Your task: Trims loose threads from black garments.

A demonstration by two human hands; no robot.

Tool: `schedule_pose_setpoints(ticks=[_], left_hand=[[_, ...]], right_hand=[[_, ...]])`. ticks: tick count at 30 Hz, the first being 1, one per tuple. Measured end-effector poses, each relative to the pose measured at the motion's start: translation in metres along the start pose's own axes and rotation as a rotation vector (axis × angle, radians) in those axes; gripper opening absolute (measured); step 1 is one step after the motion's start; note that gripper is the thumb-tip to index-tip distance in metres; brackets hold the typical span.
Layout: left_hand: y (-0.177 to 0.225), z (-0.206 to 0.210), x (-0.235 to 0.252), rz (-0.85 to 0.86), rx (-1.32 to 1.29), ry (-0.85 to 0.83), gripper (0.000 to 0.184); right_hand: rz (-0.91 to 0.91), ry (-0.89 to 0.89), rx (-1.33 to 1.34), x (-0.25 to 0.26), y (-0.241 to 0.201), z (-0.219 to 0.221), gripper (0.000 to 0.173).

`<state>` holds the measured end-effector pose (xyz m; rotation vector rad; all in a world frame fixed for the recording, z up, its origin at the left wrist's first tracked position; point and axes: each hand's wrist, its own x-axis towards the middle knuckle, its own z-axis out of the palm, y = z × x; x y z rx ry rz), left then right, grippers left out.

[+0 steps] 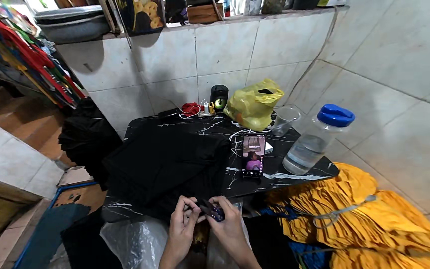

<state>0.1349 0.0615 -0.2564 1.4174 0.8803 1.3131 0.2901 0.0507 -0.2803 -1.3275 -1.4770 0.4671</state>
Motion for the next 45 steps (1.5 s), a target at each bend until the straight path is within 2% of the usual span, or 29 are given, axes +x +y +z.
schedule_pose_setpoints(ticks=[2, 4, 6, 7, 9, 11, 12, 16, 21, 24, 26, 31, 34, 36, 39, 41, 43, 45], left_hand=[[-0.001, -0.01, -0.001, -0.002, 0.081, -0.066, 0.009], [-0.003, -0.028, -0.003, 0.047, 0.407, -0.276, 0.011], [0.007, -0.039, -0.007, 0.006, 0.637, -0.519, 0.029], [0.01, -0.04, -0.007, -0.016, 0.667, -0.568, 0.037], [0.01, -0.039, -0.008, 0.009, 0.664, -0.491, 0.036], [0.002, -0.036, -0.006, 0.053, 0.627, -0.356, 0.018], [0.001, -0.034, -0.004, 0.049, 0.613, -0.307, 0.018], [-0.007, -0.022, -0.002, 0.04, 0.59, -0.179, 0.038], [-0.02, -0.013, -0.002, 0.072, 0.519, -0.077, 0.047], [-0.025, -0.011, -0.003, 0.106, 0.494, -0.053, 0.052], [-0.028, -0.01, -0.003, 0.139, 0.45, -0.02, 0.047], [-0.032, -0.009, -0.005, 0.318, 0.499, 0.124, 0.012], [-0.036, -0.011, -0.006, 0.479, 0.698, 0.135, 0.01], [-0.035, -0.012, -0.006, 0.527, 0.759, 0.153, 0.014], [-0.021, -0.017, -0.011, 0.412, 0.748, 0.081, 0.02], [-0.007, -0.025, -0.016, 0.246, 0.764, -0.076, 0.032], [0.006, -0.033, -0.017, 0.062, 0.887, -0.261, 0.049], [0.011, -0.037, -0.013, -0.034, 1.019, -0.314, 0.057]], right_hand=[[0.068, -0.031, 0.108, 0.0, -0.002, -0.002, 0.017], [0.205, -0.077, 0.269, 0.001, -0.003, -0.007, 0.014], [0.302, -0.129, 0.381, 0.002, 0.001, -0.011, 0.016], [0.338, -0.147, 0.421, 0.002, 0.004, -0.012, 0.016], [0.387, -0.155, 0.502, 0.001, 0.008, -0.01, 0.015], [0.444, -0.161, 0.57, -0.001, 0.008, -0.01, 0.016], [0.484, -0.159, 0.609, -0.002, 0.006, -0.01, 0.017], [0.66, -0.122, 0.819, -0.002, -0.004, -0.011, 0.016], [0.774, -0.082, 0.94, -0.005, -0.008, -0.013, 0.016], [0.781, -0.064, 0.989, -0.006, -0.008, -0.015, 0.015], [0.763, -0.069, 0.984, -0.006, -0.008, -0.015, 0.015], [0.739, -0.093, 0.923, -0.005, -0.008, -0.015, 0.015], [0.746, -0.11, 0.918, -0.006, -0.008, -0.016, 0.018], [0.752, -0.11, 0.929, -0.005, -0.008, -0.017, 0.019], [0.747, -0.097, 0.943, -0.003, -0.01, -0.021, 0.019], [0.726, -0.097, 0.922, -0.001, -0.008, -0.023, 0.02], [0.701, -0.106, 0.888, 0.0, -0.007, -0.024, 0.021], [0.672, -0.116, 0.856, 0.0, -0.007, -0.023, 0.02]])
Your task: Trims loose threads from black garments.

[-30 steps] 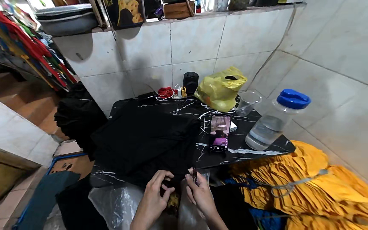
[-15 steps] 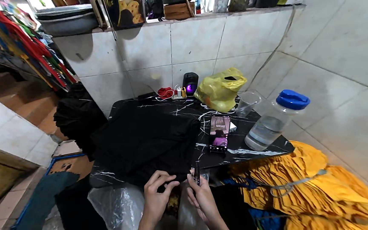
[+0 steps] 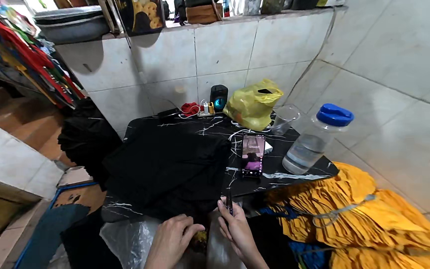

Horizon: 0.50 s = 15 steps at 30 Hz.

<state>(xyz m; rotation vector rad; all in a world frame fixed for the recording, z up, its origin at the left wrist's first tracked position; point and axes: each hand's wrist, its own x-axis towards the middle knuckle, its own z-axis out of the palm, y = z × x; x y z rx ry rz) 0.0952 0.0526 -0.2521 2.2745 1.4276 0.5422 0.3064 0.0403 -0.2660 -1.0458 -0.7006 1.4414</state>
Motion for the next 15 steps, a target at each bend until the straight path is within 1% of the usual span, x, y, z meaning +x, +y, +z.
schedule_pose_setpoints(ticks=[1, 2, 4, 5, 6, 9, 11, 15], left_hand=[[0.0, 0.0, 0.002, -0.008, 0.02, 0.065, 0.053], [0.001, 0.003, 0.005, 0.011, 0.006, 0.168, 0.047], [0.007, 0.011, 0.014, 0.095, -0.101, 0.358, 0.041], [0.011, 0.016, 0.017, 0.13, -0.156, 0.413, 0.04], [0.014, 0.021, 0.02, 0.153, -0.196, 0.446, 0.038], [0.016, 0.034, 0.026, 0.181, -0.305, 0.512, 0.018], [0.016, 0.038, 0.026, 0.194, -0.383, 0.55, 0.01], [0.016, 0.041, 0.023, 0.225, -0.437, 0.594, 0.009]], right_hand=[[-0.019, -0.007, -0.017, 0.0, 0.001, 0.001, 0.02], [-0.039, -0.013, -0.038, 0.0, 0.002, 0.002, 0.019], [-0.091, -0.02, -0.092, -0.002, 0.003, 0.003, 0.019], [-0.117, -0.025, -0.129, -0.003, 0.004, 0.004, 0.019], [-0.145, -0.032, -0.17, -0.003, 0.005, 0.005, 0.019], [-0.218, -0.037, -0.282, -0.004, 0.005, 0.006, 0.018], [-0.241, -0.041, -0.31, -0.005, 0.005, 0.005, 0.019], [-0.265, -0.044, -0.305, -0.005, 0.006, 0.004, 0.019]])
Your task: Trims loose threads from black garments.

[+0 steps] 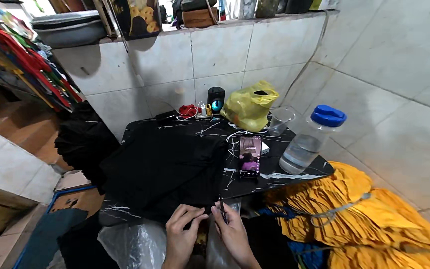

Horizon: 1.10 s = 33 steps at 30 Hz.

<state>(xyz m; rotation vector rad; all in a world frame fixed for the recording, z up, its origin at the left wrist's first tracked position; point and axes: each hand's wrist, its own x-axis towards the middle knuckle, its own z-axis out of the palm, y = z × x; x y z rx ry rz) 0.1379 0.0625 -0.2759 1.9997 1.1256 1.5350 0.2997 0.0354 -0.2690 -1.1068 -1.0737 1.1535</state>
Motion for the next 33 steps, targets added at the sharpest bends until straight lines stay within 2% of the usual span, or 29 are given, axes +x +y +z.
schedule_pose_setpoints(ticks=[4, 8, 12, 16, 22, 26, 28, 31, 33], left_hand=[[0.001, -0.004, -0.001, 0.02, -0.027, 0.006, 0.005], [-0.001, -0.005, -0.001, -0.011, -0.048, -0.074, 0.008], [0.0, -0.002, -0.003, -0.035, -0.05, -0.065, 0.025], [-0.002, 0.0, -0.003, -0.005, -0.033, 0.025, 0.005], [-0.003, 0.0, -0.008, -0.064, -0.2, -0.053, 0.005], [0.001, -0.001, -0.012, -0.116, -0.315, -0.048, 0.005], [0.0, -0.002, -0.013, -0.101, -0.285, -0.009, 0.006], [0.0, -0.006, -0.012, -0.088, -0.194, 0.049, 0.007], [0.001, -0.01, -0.011, -0.078, -0.147, 0.045, 0.008]], right_hand=[[-0.025, 0.027, -0.007, 0.0, 0.003, 0.001, 0.019], [-0.103, 0.003, -0.026, 0.001, 0.0, 0.003, 0.016], [-0.122, 0.022, -0.04, 0.0, 0.0, 0.005, 0.015], [-0.119, 0.021, -0.051, 0.001, 0.003, 0.005, 0.012], [-0.129, 0.025, -0.112, -0.002, 0.004, 0.007, 0.015], [-0.233, 0.057, -0.283, -0.006, 0.004, 0.01, 0.018], [-0.325, 0.09, -0.463, -0.008, 0.004, 0.009, 0.021], [-0.438, 0.107, -0.781, -0.012, -0.001, 0.002, 0.041], [-0.518, 0.093, -0.956, -0.016, -0.004, -0.003, 0.043]])
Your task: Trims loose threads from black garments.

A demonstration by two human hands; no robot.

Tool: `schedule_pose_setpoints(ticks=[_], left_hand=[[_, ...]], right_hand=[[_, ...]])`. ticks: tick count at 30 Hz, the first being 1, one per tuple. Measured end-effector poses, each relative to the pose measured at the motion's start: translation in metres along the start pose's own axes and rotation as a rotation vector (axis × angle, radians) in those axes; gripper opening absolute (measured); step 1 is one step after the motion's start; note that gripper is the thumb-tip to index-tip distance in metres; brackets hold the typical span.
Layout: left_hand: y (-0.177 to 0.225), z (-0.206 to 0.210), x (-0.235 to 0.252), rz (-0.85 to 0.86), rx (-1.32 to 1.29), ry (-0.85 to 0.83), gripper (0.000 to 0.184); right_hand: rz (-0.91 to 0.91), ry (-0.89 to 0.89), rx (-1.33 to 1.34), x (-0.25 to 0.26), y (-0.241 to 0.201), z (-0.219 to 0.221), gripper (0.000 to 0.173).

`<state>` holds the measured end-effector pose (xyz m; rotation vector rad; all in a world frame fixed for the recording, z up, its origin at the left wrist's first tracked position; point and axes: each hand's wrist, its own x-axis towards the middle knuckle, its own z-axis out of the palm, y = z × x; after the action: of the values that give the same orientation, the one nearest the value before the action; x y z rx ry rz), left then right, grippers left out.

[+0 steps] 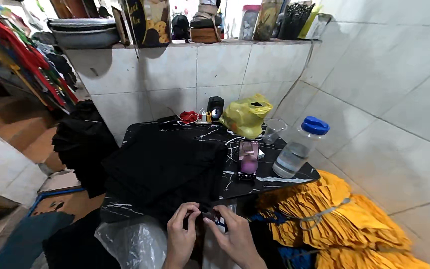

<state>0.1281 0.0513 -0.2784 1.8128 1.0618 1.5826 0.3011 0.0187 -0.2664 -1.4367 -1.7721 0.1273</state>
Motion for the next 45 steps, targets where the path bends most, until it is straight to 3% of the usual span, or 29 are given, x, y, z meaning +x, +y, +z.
schedule_pose_setpoints(ticks=[11, 24, 35, 38, 41, 43, 45], left_hand=[[0.002, 0.004, -0.003, 0.076, 0.112, -0.04, 0.011], [0.014, 0.001, 0.002, 0.093, 0.189, -0.113, 0.011], [0.014, 0.006, 0.003, 0.082, 0.168, -0.08, 0.01], [0.015, 0.007, 0.005, 0.072, 0.139, -0.085, 0.009], [0.014, 0.002, 0.005, 0.042, 0.073, -0.135, 0.008], [0.008, -0.013, 0.007, 0.017, 0.085, -0.251, 0.011], [0.002, -0.033, 0.009, -0.018, 0.2, -0.396, 0.022]], right_hand=[[-0.115, 0.034, -0.289, -0.006, -0.006, -0.001, 0.039], [-0.243, 0.034, -0.332, -0.001, -0.002, 0.001, 0.03], [-0.156, 0.035, -0.231, -0.001, 0.001, 0.004, 0.035], [0.096, 0.146, 0.012, 0.005, -0.001, 0.01, 0.039], [0.386, 0.043, 0.568, 0.014, 0.004, 0.01, 0.03], [0.418, -0.006, 0.787, 0.017, 0.007, 0.011, 0.017], [0.424, -0.004, 0.81, 0.018, 0.006, 0.011, 0.016]])
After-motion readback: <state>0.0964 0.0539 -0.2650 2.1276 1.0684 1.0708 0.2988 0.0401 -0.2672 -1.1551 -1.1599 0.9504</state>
